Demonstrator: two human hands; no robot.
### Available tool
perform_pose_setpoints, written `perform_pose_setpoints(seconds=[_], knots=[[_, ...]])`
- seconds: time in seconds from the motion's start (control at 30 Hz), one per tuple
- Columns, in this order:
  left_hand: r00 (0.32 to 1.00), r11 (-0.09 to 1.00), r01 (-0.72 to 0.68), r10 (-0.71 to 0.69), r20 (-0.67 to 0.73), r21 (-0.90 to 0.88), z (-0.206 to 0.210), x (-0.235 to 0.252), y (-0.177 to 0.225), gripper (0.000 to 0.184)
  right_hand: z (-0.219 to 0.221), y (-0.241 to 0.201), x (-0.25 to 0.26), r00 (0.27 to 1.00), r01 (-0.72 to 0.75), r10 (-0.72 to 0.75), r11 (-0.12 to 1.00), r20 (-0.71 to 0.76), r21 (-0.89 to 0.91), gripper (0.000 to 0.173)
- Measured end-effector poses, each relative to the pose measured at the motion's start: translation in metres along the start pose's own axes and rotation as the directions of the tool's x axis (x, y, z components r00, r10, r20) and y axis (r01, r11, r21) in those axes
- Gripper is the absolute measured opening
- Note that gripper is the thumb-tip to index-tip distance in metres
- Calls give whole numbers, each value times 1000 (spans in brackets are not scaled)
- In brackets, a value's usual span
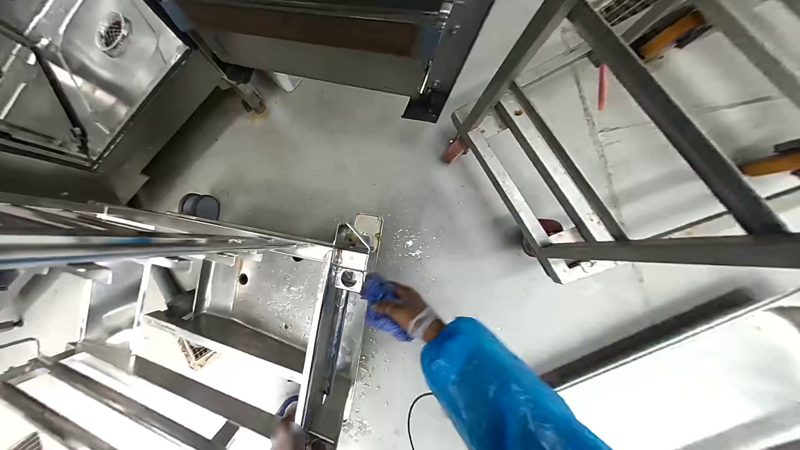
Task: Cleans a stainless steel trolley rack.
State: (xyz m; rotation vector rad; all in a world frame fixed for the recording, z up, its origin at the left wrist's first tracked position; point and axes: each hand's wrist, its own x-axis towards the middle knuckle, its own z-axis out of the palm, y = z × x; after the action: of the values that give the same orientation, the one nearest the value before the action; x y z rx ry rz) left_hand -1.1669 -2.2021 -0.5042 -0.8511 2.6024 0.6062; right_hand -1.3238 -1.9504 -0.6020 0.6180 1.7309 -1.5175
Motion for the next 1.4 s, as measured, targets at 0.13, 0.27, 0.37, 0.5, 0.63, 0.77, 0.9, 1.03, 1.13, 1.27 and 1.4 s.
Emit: perform_pose_setpoints(seconds=[0.13,0.27,0.37,0.5,0.63,0.77,0.9,1.03,1.13,1.27,1.4], knots=[[996,997,-65,62,-64,-35,0,-3,2,68,44,6,34,979,200,-162,887,125,-417,61],[993,996,-72,67,-101,-47,3,-4,-2,71,62,20,80,990,140,-109,757,87,-638,69],[995,998,-43,38,-96,-47,5,-2,-6,70,125,57,52,994,107,-76,751,76,-651,52],[999,999,-25,24,-35,-20,2,-2,-5,64,172,104,11,915,219,94,703,393,-677,46],[1000,998,2,-4,22,63,-2,3,-2,58,149,81,20,926,187,104,708,363,-681,43],[998,998,-55,55,-8,18,0,2,-4,52,134,77,39,999,15,16,745,41,-667,64],[989,999,-31,26,144,35,-13,6,3,51,169,115,2,980,-4,134,758,149,-653,73],[979,998,-19,5,206,63,-18,7,5,50,201,151,-43,983,-155,184,868,15,-472,66],[984,998,-17,5,179,67,-16,6,2,51,226,182,-60,972,-231,202,914,-120,-333,73],[975,993,-41,63,213,-107,-15,11,-7,47,274,218,-91,983,-174,148,933,-105,-316,68],[964,836,-116,224,141,-536,-29,-10,-56,41,289,214,-89,993,-96,60,913,-102,-396,73]])
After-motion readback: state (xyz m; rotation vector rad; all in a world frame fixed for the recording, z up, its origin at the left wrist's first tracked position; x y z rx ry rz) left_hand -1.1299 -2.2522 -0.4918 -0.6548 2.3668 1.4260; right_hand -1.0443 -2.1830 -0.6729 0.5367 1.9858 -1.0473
